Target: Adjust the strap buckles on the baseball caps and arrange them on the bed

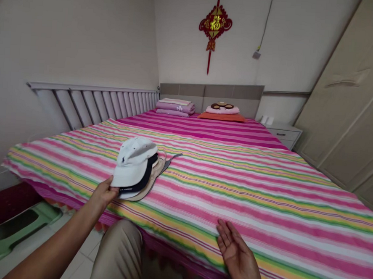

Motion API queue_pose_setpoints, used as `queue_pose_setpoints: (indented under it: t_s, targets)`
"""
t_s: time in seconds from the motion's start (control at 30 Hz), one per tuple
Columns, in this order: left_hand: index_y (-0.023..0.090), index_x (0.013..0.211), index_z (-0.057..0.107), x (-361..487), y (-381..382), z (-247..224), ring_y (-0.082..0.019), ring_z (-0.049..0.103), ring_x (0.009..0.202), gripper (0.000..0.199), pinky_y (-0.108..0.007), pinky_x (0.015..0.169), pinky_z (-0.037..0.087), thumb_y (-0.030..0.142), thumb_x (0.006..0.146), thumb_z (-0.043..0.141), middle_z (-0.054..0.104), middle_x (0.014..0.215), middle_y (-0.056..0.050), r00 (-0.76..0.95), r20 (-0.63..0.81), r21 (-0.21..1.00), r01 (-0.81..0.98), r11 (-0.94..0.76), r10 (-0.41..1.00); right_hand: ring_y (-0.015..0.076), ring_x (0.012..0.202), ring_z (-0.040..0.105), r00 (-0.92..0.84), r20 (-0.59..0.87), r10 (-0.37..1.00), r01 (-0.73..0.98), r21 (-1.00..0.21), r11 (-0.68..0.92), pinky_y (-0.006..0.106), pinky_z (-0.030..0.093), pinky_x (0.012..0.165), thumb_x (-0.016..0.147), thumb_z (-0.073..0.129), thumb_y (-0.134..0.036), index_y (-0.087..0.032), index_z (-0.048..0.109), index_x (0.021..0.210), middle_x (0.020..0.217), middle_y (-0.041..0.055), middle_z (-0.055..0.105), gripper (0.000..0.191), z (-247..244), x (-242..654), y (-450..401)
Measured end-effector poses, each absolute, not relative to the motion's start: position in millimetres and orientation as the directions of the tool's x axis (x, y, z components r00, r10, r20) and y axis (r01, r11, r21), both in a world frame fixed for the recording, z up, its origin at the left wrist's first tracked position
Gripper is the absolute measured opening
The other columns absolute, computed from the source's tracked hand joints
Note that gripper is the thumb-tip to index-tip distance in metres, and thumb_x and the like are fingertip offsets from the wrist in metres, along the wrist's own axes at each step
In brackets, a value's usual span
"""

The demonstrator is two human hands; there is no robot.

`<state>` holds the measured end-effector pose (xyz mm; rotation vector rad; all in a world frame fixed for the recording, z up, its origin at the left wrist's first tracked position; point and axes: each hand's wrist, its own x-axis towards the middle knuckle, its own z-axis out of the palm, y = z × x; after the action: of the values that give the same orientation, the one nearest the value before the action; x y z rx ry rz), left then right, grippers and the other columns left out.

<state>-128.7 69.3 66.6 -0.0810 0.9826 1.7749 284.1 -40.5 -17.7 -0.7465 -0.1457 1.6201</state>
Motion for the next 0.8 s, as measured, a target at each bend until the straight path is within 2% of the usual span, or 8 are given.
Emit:
queue_pose_setpoints:
  t_s: [0.1, 0.2, 0.37, 0.47, 0.53, 0.73, 0.8]
  targets:
    - [0.012, 0.084, 0.055, -126, 65, 62, -0.006, 0.057, 0.045, 0.014, -0.014, 0.045, 0.050, 0.009, 0.084, 0.042, 0.060, 0.056, 0.003, -0.447, -0.475, 0.643, -0.764, -0.048, 0.758, 0.0171, 0.093, 0.059, -0.012, -0.389, 0.921, -0.854, -0.476, -0.212, 0.026, 0.050, 0.071, 0.055, 0.071, -0.021, -0.021, 0.067, 0.087, 0.103, 0.0037, 0.067, 0.032, -18, 284, -41]
    - [0.012, 0.075, 0.055, -128, 59, 61, -0.010, 0.058, 0.044, 0.014, -0.019, 0.044, 0.052, 0.010, 0.082, 0.044, 0.061, 0.054, 0.000, -0.417, -0.474, 0.705, -0.707, 0.051, 0.776, 0.0173, 0.093, 0.060, -0.009, -0.394, 0.919, -0.855, -0.473, -0.211, 0.026, 0.050, 0.071, 0.056, 0.071, -0.020, -0.021, 0.067, 0.087, 0.103, 0.0041, 0.067, 0.031, -17, 283, -41]
    - [0.012, 0.065, 0.055, -149, 58, 69, -0.011, 0.049, 0.032, 0.011, -0.019, 0.029, 0.041, 0.009, 0.075, 0.052, 0.055, 0.045, 0.000, -0.381, -0.473, 0.802, -0.559, 0.209, 0.795, 0.0180, 0.094, 0.059, 0.013, -0.394, 0.919, -0.848, -0.491, -0.198, 0.027, 0.050, 0.071, 0.056, 0.070, -0.020, -0.021, 0.067, 0.086, 0.103, 0.0050, 0.067, 0.030, -18, 281, -41]
    - [0.012, 0.067, 0.057, -165, 71, 77, -0.012, 0.052, 0.037, 0.009, -0.021, 0.032, 0.042, 0.016, 0.075, 0.054, 0.057, 0.050, -0.002, -0.356, -0.462, 0.834, -0.485, 0.261, 0.813, 0.0187, 0.096, 0.058, 0.031, -0.394, 0.919, -0.837, -0.512, -0.191, 0.027, 0.050, 0.071, 0.056, 0.070, -0.019, -0.021, 0.067, 0.086, 0.103, 0.0051, 0.066, 0.030, -19, 281, -41]
    - [0.011, 0.067, 0.058, -172, 84, 83, -0.015, 0.054, 0.040, 0.016, -0.024, 0.035, 0.044, 0.024, 0.076, 0.053, 0.056, 0.052, -0.004, -0.333, -0.464, 0.844, -0.447, 0.296, 0.821, 0.0194, 0.099, 0.057, 0.043, -0.390, 0.920, -0.831, -0.526, -0.184, 0.027, 0.050, 0.072, 0.055, 0.071, -0.020, -0.021, 0.067, 0.086, 0.103, 0.0052, 0.066, 0.030, -19, 280, -41]
    - [0.014, 0.061, 0.052, -175, 125, 94, -0.010, 0.048, 0.037, 0.023, -0.020, 0.037, 0.042, 0.029, 0.078, 0.051, 0.052, 0.047, 0.000, -0.345, -0.431, 0.881, -0.361, 0.306, 0.834, 0.0220, 0.107, 0.053, 0.077, -0.376, 0.923, -0.811, -0.562, -0.162, 0.028, 0.050, 0.074, 0.054, 0.073, -0.022, -0.021, 0.068, 0.085, 0.104, 0.0055, 0.066, 0.031, -19, 278, -43]
    - [0.015, 0.059, 0.050, -174, 134, 95, -0.008, 0.042, 0.032, 0.023, -0.018, 0.032, 0.036, 0.030, 0.076, 0.054, 0.048, 0.043, 0.002, -0.328, -0.431, 0.887, -0.324, 0.328, 0.841, 0.0224, 0.107, 0.052, 0.084, -0.370, 0.925, -0.806, -0.572, -0.155, 0.028, 0.050, 0.076, 0.054, 0.074, -0.022, -0.021, 0.068, 0.084, 0.104, 0.0054, 0.066, 0.031, -19, 277, -44]
